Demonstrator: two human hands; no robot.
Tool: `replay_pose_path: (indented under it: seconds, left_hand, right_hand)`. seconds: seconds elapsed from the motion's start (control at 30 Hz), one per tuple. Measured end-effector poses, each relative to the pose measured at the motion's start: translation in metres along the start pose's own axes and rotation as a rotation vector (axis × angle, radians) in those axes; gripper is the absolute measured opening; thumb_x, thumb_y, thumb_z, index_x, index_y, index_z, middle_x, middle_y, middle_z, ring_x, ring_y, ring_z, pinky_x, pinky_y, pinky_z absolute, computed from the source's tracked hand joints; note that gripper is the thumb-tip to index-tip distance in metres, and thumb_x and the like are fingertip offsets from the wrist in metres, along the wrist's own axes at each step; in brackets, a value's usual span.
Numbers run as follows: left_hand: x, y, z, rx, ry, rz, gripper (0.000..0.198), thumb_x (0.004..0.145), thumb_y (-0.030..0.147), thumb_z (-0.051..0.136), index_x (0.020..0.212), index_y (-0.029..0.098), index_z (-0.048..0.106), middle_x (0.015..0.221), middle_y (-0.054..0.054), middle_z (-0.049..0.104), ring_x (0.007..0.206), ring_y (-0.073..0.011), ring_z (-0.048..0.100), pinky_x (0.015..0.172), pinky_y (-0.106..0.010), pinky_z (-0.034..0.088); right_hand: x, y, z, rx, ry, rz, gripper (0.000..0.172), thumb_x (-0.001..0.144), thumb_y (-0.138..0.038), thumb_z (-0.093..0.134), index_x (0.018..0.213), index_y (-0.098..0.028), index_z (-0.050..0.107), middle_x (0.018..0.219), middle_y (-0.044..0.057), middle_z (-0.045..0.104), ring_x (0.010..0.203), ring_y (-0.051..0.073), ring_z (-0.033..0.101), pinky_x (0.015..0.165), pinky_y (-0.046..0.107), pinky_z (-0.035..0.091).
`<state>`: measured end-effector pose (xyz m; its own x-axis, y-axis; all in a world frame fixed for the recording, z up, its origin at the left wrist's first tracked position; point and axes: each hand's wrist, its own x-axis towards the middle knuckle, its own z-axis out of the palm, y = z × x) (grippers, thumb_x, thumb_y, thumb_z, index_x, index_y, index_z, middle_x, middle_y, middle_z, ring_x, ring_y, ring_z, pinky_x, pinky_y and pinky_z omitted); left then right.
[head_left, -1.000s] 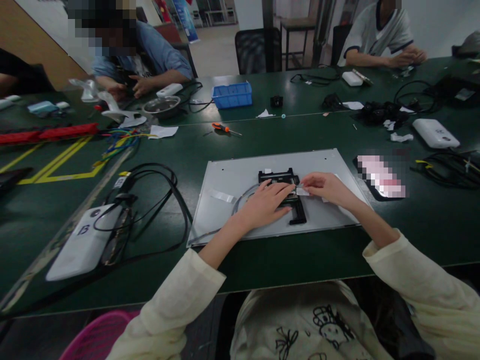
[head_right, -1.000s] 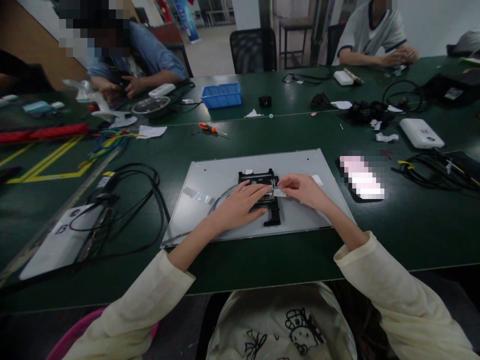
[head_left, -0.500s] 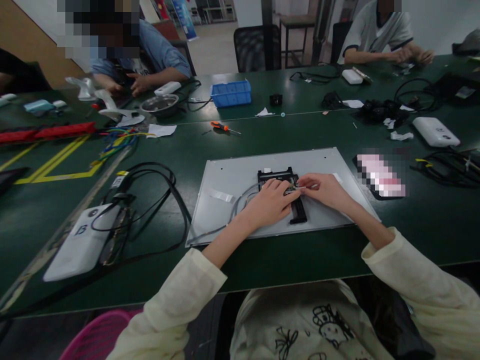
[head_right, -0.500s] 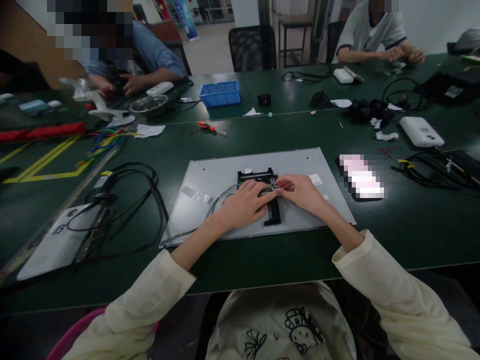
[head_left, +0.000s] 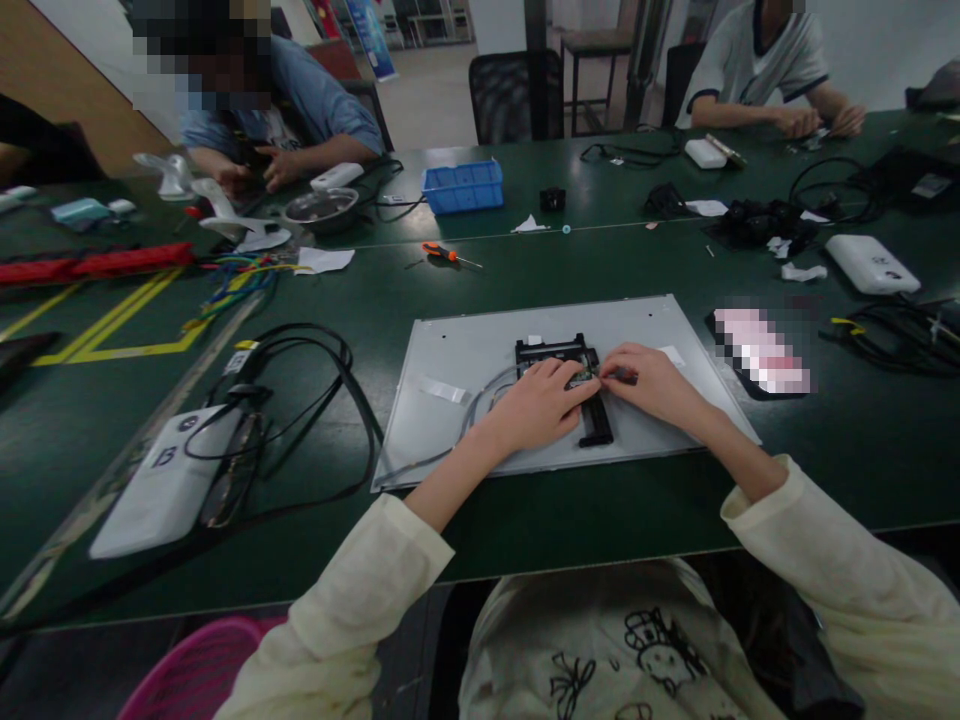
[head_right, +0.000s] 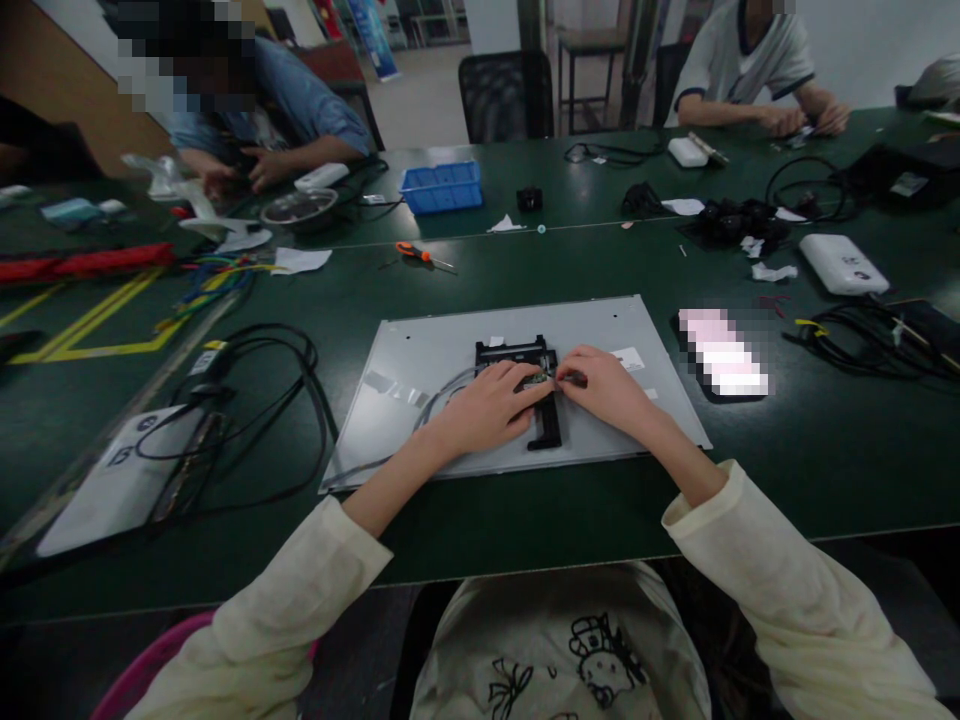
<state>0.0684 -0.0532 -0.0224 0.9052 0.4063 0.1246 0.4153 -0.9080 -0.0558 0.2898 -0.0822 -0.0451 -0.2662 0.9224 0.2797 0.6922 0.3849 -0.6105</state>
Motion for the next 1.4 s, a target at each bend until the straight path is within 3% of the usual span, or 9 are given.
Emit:
replay_pose_path:
  seconds: [0.37, 0.5, 0.73, 0.97, 1.13, 1.23, 1.4]
  left_hand:
    - [-0.002, -0.006, 0.001, -0.031, -0.001, 0.032, 0.046, 0.095, 0.03, 0.041, 0.141, 0.024, 0.042, 0.14, -0.01, 0.047, 0.123, -0.0242, 0.046, 0.104, -0.04, 0.036]
    - [-0.003, -0.007, 0.002, -0.038, 0.003, 0.032, 0.045, 0.096, 0.03, 0.041, 0.141, 0.025, 0.043, 0.139, -0.01, 0.048, 0.123, -0.0238, 0.047, 0.106, -0.042, 0.033]
    - [-0.01, -0.013, -0.008, -0.132, 0.011, -0.012, 0.055, 0.095, 0.032, 0.044, 0.147, 0.024, 0.031, 0.144, -0.009, 0.045, 0.13, -0.0226, 0.043, 0.113, -0.044, 0.025]
    - [-0.045, -0.05, -0.034, -0.16, 0.211, -0.367, 0.044, 0.095, 0.032, 0.042, 0.136, 0.016, 0.044, 0.136, -0.011, 0.05, 0.126, -0.0247, 0.046, 0.107, -0.041, 0.036]
    - [-0.089, -0.081, -0.024, -0.017, 0.333, -0.749, 0.045, 0.089, 0.03, 0.05, 0.132, 0.016, 0.045, 0.127, -0.014, 0.052, 0.121, -0.0293, 0.047, 0.105, -0.046, 0.037]
    - [-0.11, -0.091, -0.013, 0.044, 0.327, -0.882, 0.046, 0.086, 0.032, 0.054, 0.128, 0.015, 0.047, 0.123, -0.016, 0.052, 0.121, -0.0324, 0.047, 0.103, -0.049, 0.036]
    - [-0.119, -0.094, -0.006, 0.028, 0.248, -0.933, 0.044, 0.086, 0.041, 0.052, 0.121, 0.014, 0.053, 0.113, -0.015, 0.052, 0.11, -0.03, 0.054, 0.097, -0.042, 0.043]
  right_hand:
    - [-0.001, -0.005, -0.004, -0.018, -0.02, -0.009, 0.014, 0.087, -0.017, 0.054, 0.088, -0.02, 0.067, 0.093, 0.006, 0.066, 0.083, 0.019, 0.061, 0.074, 0.034, 0.049]
    - [-0.001, -0.002, -0.002, -0.011, 0.036, -0.006, 0.014, 0.086, -0.018, 0.055, 0.088, -0.021, 0.068, 0.093, 0.005, 0.068, 0.085, 0.02, 0.063, 0.073, 0.034, 0.05]
    - [-0.001, 0.0, -0.001, 0.054, 0.129, 0.002, 0.015, 0.085, -0.02, 0.055, 0.091, -0.021, 0.069, 0.095, 0.005, 0.069, 0.084, 0.019, 0.065, 0.07, 0.031, 0.053]
    - [-0.003, -0.004, -0.002, 0.02, 0.179, -0.017, 0.016, 0.087, -0.019, 0.054, 0.092, -0.021, 0.068, 0.094, 0.005, 0.069, 0.084, 0.02, 0.064, 0.076, 0.034, 0.051]
    - [-0.005, -0.013, -0.003, -0.052, 0.169, -0.037, 0.016, 0.088, -0.019, 0.052, 0.093, -0.021, 0.067, 0.095, 0.006, 0.068, 0.09, 0.022, 0.063, 0.082, 0.036, 0.049]
    - [-0.005, -0.016, -0.002, -0.062, 0.152, -0.046, 0.017, 0.089, -0.019, 0.051, 0.094, -0.022, 0.066, 0.097, 0.006, 0.067, 0.093, 0.023, 0.063, 0.084, 0.037, 0.048]
    - [-0.006, -0.019, -0.001, -0.072, 0.124, -0.053, 0.018, 0.09, -0.019, 0.049, 0.095, -0.022, 0.066, 0.099, 0.007, 0.067, 0.094, 0.023, 0.062, 0.086, 0.039, 0.048]
